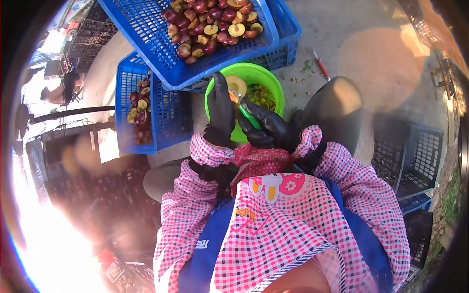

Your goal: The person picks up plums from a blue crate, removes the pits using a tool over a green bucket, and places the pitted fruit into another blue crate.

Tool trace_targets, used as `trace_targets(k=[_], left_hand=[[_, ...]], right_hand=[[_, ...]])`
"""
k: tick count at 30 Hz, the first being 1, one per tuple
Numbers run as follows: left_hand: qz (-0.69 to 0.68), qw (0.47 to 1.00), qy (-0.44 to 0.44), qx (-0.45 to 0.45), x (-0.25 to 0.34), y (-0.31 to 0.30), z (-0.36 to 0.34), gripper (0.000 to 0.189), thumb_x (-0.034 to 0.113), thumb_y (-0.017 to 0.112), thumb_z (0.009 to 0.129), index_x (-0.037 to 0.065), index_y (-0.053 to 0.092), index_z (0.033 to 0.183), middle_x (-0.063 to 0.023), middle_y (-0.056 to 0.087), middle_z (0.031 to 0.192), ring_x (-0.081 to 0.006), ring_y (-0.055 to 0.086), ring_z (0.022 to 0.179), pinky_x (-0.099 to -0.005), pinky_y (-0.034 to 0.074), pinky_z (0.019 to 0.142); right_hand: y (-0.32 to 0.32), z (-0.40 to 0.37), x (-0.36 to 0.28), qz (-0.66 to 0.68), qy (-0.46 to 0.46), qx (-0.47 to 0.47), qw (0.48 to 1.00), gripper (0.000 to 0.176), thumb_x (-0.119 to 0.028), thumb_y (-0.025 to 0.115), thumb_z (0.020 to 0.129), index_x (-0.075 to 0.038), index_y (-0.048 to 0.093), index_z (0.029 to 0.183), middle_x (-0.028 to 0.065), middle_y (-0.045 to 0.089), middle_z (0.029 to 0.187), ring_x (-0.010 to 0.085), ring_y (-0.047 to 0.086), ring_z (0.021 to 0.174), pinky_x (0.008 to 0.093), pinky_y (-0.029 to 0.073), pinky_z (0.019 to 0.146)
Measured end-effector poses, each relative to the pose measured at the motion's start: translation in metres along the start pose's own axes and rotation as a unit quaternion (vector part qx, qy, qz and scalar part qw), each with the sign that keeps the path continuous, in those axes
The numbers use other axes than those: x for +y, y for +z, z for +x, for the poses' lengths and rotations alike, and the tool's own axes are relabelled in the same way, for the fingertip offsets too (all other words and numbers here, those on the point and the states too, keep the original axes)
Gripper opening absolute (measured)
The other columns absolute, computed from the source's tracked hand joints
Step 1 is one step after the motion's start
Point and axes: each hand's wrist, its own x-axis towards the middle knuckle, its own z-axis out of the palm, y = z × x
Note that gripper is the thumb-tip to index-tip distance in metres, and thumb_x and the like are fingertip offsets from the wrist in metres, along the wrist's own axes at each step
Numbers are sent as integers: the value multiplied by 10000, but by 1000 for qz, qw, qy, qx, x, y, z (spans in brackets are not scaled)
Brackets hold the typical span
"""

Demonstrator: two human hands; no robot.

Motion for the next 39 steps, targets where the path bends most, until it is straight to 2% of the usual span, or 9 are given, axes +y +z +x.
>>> trace_targets(k=[6, 8, 13, 17, 19, 28, 30, 32, 39], left_hand=[[262, 959, 74, 76, 26, -44, 33, 567, 501, 458, 993, -43, 617, 1003, -100, 649, 838, -190, 649, 731, -324, 502, 593], [312, 869, 354, 148, 26, -73, 36, 577, 509, 459, 983, -43, 614, 1038, -146, 657, 902, -233, 657, 777, -361, 520, 657], [457, 760, 244, 393, 130, -134, 51, 560, 449, 629, 890, -41, 604, 1160, -218, 662, 1031, -349, 644, 950, -436, 499, 841], [570, 632, 513, 112, 116, -89, 141, 450, 402, 571, 919, 22, 622, 1153, -197, 684, 1016, -358, 672, 904, -449, 531, 779], [649, 698, 299, -49, 94, -46, 198, 409, 343, 542, 939, 84, 599, 1251, -205, 648, 1142, -388, 624, 1051, -443, 487, 908], [773, 561, 263, -137, 25, -11, 298, 352, 267, 520, 910, 99, 611, 1205, -155, 657, 1096, -348, 623, 1023, -457, 492, 854], [703, 607, 340, -146, 31, -25, 267, 317, 255, 550, 908, 62, 632, 1146, -144, 661, 1046, -295, 641, 965, -412, 513, 814], [363, 908, 67, -199, 59, -12, 204, 290, 255, 625, 878, 55, 609, 1086, -119, 641, 891, -209, 660, 701, -325, 521, 556], [58, 971, -92, -215, 38, -15, 49, 407, 331, 576, 944, 50, 524, 1232, -105, 630, 1011, -122, 583, 720, -243, 455, 555]], right_hand=[[3, -1, -5, -185, 12, -32, 982, 518, -521, 358, 1010, -81, 535, 804, -16, 408, 489, 70, 353, 368, 226, 270, 361], [0, -2, -9, -197, -8, -31, 980, 519, -500, 378, 1012, -62, 561, 803, 9, 471, 532, 87, 400, 381, 235, 313, 372], [-12, 10, -5, -367, 13, 152, 918, 543, -534, 489, 955, -21, 652, 888, 76, 552, 575, 149, 487, 420, 316, 397, 445], [-10, 16, -7, -385, 10, 187, 904, 525, -521, 528, 939, -13, 657, 906, 83, 584, 635, 159, 545, 513, 322, 433, 515], [-12, 16, -8, -373, -22, 199, 906, 507, -493, 542, 941, -2, 663, 956, 101, 635, 711, 180, 609, 633, 332, 484, 623], [-22, 14, -16, -345, -76, 274, 894, 439, -420, 559, 946, -2, 648, 1045, 198, 682, 868, 318, 681, 831, 391, 499, 750], [-23, 15, -19, -362, -92, 291, 881, 422, -410, 556, 949, -7, 643, 1039, 187, 681, 840, 306, 682, 804, 384, 500, 729], [-15, 11, -26, -320, -98, 325, 885, 397, -401, 548, 951, -19, 619, 1030, 164, 668, 776, 294, 675, 740, 386, 498, 678], [-25, 15, -13, -463, -227, 333, 789, 356, -389, 551, 947, -48, 595, 1037, 192, 639, 699, 380, 640, 653, 481, 494, 608]])
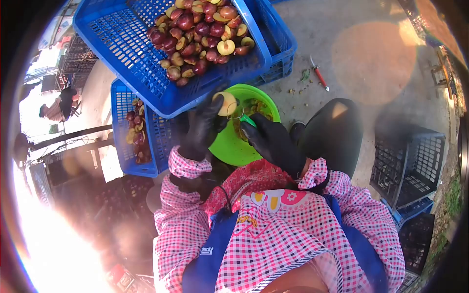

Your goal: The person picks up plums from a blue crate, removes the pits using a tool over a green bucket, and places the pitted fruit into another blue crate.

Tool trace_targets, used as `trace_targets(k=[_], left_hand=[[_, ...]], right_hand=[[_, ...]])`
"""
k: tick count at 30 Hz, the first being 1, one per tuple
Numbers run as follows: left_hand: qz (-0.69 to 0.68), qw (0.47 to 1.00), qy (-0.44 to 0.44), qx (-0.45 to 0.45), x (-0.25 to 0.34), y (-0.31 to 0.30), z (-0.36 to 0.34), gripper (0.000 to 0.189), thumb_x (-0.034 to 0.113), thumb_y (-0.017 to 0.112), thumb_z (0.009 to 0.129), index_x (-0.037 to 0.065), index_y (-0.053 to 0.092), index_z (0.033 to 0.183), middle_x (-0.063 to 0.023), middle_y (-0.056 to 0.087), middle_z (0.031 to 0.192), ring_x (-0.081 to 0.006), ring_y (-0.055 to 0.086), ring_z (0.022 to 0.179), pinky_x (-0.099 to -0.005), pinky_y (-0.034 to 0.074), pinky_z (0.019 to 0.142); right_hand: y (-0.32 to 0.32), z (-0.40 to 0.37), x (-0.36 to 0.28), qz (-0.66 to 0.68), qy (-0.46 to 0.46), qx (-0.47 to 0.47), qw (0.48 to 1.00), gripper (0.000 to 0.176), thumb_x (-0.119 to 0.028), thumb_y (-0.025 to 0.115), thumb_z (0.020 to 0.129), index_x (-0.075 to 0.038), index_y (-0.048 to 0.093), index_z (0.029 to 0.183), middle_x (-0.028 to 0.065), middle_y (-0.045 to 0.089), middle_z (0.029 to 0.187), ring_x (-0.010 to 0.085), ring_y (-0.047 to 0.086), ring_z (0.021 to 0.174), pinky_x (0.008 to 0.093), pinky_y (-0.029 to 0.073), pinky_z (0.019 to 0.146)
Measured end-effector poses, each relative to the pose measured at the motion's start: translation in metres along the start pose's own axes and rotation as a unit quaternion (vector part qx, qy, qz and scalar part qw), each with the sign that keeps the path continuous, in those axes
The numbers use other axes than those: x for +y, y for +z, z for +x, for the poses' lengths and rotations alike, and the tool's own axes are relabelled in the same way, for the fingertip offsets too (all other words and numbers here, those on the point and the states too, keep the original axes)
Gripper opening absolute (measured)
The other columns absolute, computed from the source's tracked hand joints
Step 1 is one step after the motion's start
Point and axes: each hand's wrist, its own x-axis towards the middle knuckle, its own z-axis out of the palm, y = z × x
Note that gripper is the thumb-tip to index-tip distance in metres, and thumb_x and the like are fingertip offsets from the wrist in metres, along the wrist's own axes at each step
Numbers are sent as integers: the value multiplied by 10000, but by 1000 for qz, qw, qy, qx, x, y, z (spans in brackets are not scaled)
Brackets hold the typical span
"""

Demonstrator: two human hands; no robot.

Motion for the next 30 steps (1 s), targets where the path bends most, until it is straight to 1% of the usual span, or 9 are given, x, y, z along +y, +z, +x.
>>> trace_targets(k=[3, 5, 9, 11, 18, 20, 27, 29, 30], left_hand=[[148, 985, 89, -20, -29, 14, -8, 507, 478, 464, 994, 79, 491, 1306, -136, 621, 1128, -155, 606, 894, -275, 503, 700], [-171, 985, -9, 15, -33, 20, -8, 532, 502, 438, 997, 59, 522, 1280, -127, 645, 1066, -172, 622, 927, -304, 522, 750], [-128, 992, -7, -3, -31, 25, -9, 512, 488, 425, 1012, 41, 585, 1205, -42, 624, 1049, -125, 596, 931, -256, 493, 758], [-80, 996, 45, 16, -25, 37, -12, 609, 533, 375, 1007, -12, 554, 1213, -128, 662, 1008, -216, 635, 969, -343, 536, 814], [-77, 994, 12, 75, -25, 43, -14, 671, 576, 333, 1000, -25, 598, 1135, -118, 669, 946, -194, 646, 887, -305, 546, 721], [-21, 999, 21, 40, -26, 37, -11, 578, 555, 381, 1003, 43, 644, 1048, -39, 650, 895, -108, 602, 791, -230, 476, 677], [62, 998, -2, 6, -14, 41, -9, 724, 617, 310, 984, -33, 624, 1036, -117, 676, 891, -190, 653, 825, -287, 541, 689], [-17, 994, 66, 81, -16, 54, -9, 757, 638, 281, 977, -37, 620, 1033, -123, 676, 915, -202, 649, 872, -305, 527, 785], [-16, 994, 67, 82, -15, 59, -12, 757, 638, 281, 977, -37, 620, 1033, -123, 676, 915, -202, 649, 872, -305, 527, 785]], right_hand=[[3, -4, 17, -42, -30, -11, 999, 359, -393, 549, 950, -49, 600, 1038, 206, 628, 681, 405, 630, 647, 507, 494, 597], [4, -5, 16, -80, -72, 4, 994, 403, -414, 559, 940, -24, 600, 1033, 204, 624, 668, 397, 634, 642, 500, 494, 597], [-2, -4, 9, -76, -120, -8, 990, 358, -381, 559, 947, -44, 610, 1057, 197, 624, 707, 383, 634, 643, 478, 491, 583], [3, -4, 16, -39, -46, -24, 998, 252, -321, 556, 957, -115, 626, 1084, 178, 617, 772, 360, 635, 655, 457, 486, 566], [-7, -1, 6, -17, -136, -60, 989, 409, -417, 561, 950, -16, 640, 966, 130, 635, 695, 272, 614, 550, 389, 485, 545], [-10, 3, 1, 111, 108, -147, 977, 522, -482, 552, 942, 27, 635, 866, 103, 626, 646, 210, 584, 500, 347, 471, 527], [-12, 5, 11, 81, 130, -218, 964, 430, -427, 549, 953, -9, 644, 919, 115, 618, 681, 213, 593, 517, 360, 465, 512], [2, 0, 17, -61, -147, -36, 987, 308, -330, 555, 952, -50, 614, 1065, 151, 607, 753, 268, 612, 559, 394, 466, 511], [4, 0, 21, -60, -148, -36, 987, 308, -330, 555, 952, -50, 614, 1065, 151, 607, 753, 268, 612, 559, 394, 466, 511]])
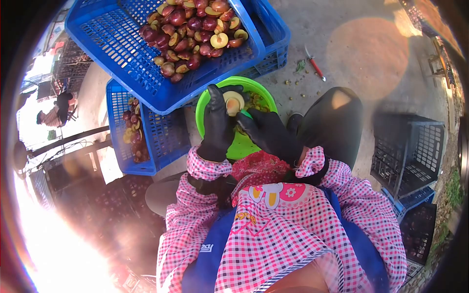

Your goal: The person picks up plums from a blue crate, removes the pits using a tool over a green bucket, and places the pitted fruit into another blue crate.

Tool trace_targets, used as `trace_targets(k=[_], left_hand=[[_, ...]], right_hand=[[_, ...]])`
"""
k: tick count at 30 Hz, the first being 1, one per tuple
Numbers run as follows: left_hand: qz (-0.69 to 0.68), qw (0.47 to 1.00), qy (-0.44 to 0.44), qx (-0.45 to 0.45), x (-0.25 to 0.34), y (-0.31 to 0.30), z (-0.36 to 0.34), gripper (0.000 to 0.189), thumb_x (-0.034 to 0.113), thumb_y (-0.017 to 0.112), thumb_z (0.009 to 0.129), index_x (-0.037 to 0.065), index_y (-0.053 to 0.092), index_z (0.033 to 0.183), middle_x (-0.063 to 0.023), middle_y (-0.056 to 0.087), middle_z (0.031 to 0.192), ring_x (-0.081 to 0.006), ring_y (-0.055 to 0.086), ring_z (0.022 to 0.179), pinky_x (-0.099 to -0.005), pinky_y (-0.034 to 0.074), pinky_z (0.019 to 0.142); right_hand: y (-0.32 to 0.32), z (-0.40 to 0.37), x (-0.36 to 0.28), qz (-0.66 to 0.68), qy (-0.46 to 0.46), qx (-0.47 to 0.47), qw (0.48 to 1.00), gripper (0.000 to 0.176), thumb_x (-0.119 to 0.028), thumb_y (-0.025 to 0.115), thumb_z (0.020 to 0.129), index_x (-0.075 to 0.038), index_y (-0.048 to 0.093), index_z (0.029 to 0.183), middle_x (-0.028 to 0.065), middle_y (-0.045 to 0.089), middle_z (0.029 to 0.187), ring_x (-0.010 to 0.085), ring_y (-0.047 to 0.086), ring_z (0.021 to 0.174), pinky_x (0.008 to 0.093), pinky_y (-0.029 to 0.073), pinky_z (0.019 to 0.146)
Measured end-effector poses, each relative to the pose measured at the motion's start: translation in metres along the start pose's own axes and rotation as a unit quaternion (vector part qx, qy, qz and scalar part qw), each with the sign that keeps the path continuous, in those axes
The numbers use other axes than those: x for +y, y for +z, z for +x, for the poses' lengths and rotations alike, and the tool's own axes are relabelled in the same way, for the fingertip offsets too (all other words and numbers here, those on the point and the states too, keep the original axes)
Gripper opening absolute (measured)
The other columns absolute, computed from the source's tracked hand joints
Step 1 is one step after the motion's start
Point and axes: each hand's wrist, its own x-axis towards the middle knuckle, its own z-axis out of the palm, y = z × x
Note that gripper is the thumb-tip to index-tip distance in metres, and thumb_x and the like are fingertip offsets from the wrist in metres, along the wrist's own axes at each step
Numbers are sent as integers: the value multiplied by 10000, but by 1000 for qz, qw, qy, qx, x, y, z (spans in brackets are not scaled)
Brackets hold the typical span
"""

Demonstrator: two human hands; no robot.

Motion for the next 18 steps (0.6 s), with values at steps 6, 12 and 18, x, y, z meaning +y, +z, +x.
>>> trace_targets(k=[6, 12, 18], left_hand=[[21, 999, 45, 13, -2, -3, 1, 799, 677, 255, 957, -34, 614, 1020, -113, 663, 886, -205, 642, 882, -311, 510, 815], [59, 992, 2, -110, 4, -14, 5, 788, 677, 225, 960, -11, 605, 1019, -113, 650, 862, -195, 620, 820, -294, 507, 738], [-101, 991, 82, 7, -19, 5, 5, 695, 643, 273, 977, 19, 572, 1049, -100, 603, 838, -156, 549, 693, -277, 467, 619]], right_hand=[[-11, 3, -3, -77, -131, 21, 988, 278, -220, 521, 952, -98, 545, 1201, 145, 591, 770, 296, 615, 590, 409, 461, 501], [-32, 3, -18, 130, 6, -160, 978, 402, -427, 475, 988, -39, 579, 979, 46, 453, 531, 189, 480, 427, 349, 388, 431], [-31, -6, -35, 693, 290, -269, 603, 494, -536, 368, 1003, -111, 511, 796, -36, 365, 501, 75, 271, 366, 218, 215, 377]])
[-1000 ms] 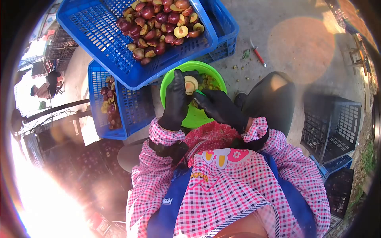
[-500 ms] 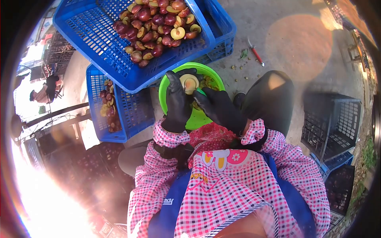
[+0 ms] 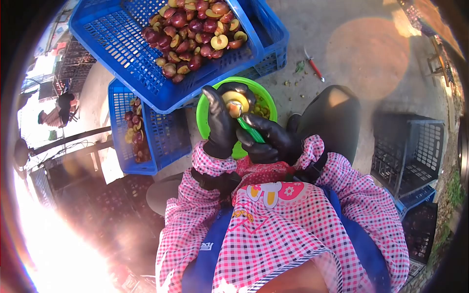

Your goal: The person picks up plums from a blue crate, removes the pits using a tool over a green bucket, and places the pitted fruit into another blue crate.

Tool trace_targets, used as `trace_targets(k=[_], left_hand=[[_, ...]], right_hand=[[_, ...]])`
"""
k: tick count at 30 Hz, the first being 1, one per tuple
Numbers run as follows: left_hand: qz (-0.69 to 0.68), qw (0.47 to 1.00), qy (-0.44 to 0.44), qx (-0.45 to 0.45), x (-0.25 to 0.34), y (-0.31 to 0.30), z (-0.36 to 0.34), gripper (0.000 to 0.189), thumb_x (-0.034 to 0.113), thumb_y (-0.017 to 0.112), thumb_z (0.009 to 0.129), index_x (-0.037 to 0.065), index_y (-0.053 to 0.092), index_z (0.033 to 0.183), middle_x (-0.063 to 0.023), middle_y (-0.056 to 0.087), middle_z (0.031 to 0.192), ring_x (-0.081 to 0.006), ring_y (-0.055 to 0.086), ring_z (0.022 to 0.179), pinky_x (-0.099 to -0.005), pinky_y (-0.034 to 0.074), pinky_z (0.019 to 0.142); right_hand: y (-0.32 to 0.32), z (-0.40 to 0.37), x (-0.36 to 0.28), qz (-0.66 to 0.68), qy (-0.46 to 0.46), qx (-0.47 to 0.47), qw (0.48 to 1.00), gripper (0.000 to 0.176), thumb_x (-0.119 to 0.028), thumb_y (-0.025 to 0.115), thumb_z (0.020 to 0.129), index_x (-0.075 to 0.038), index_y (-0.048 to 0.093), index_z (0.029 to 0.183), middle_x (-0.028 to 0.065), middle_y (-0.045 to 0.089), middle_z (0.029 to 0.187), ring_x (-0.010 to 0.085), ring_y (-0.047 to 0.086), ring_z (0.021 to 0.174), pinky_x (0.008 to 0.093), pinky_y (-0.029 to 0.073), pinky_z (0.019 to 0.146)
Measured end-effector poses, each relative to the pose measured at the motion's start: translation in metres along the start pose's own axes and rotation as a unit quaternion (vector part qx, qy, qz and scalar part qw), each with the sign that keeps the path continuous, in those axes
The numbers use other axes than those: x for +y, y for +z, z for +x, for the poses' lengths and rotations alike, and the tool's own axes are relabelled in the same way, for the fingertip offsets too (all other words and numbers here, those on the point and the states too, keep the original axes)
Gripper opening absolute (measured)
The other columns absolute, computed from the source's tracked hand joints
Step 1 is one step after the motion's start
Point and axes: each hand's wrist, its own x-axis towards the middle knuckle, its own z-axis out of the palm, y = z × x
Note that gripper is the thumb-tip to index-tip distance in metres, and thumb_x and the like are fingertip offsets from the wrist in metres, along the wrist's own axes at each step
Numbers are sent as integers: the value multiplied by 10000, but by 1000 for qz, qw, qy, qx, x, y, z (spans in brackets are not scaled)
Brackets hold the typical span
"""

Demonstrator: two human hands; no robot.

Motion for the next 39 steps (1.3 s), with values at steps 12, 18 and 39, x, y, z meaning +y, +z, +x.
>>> trace_targets(k=[12, 18, 39], left_hand=[[499, 822, 162, -223, 53, -71, 183, 491, 328, 654, 892, 19, 556, 1260, -157, 632, 1126, -252, 633, 1021, -371, 506, 910], [768, 602, 94, -196, 9, -35, 224, 690, 326, 647, 867, 62, 356, 1434, -205, 559, 1288, -373, 532, 1211, -433, 445, 987], [-135, 972, -178, -76, 2, -57, -15, 370, 307, 529, 994, 16, 553, 1222, -64, 611, 1107, -152, 599, 986, -291, 481, 869]], right_hand=[[-29, 17, 11, -758, -26, 263, 596, 595, -600, 495, 893, -51, 687, 768, 190, 672, 775, 367, 668, 769, 485, 492, 718], [-44, 7, 17, -820, 61, 288, 491, 412, -487, 591, 863, -86, 687, 873, 136, 681, 751, 335, 677, 715, 484, 506, 654], [-11, 6, 11, -721, -147, 332, 590, 433, -459, 556, 928, -51, 634, 1055, 199, 652, 704, 393, 654, 694, 492, 507, 644]])
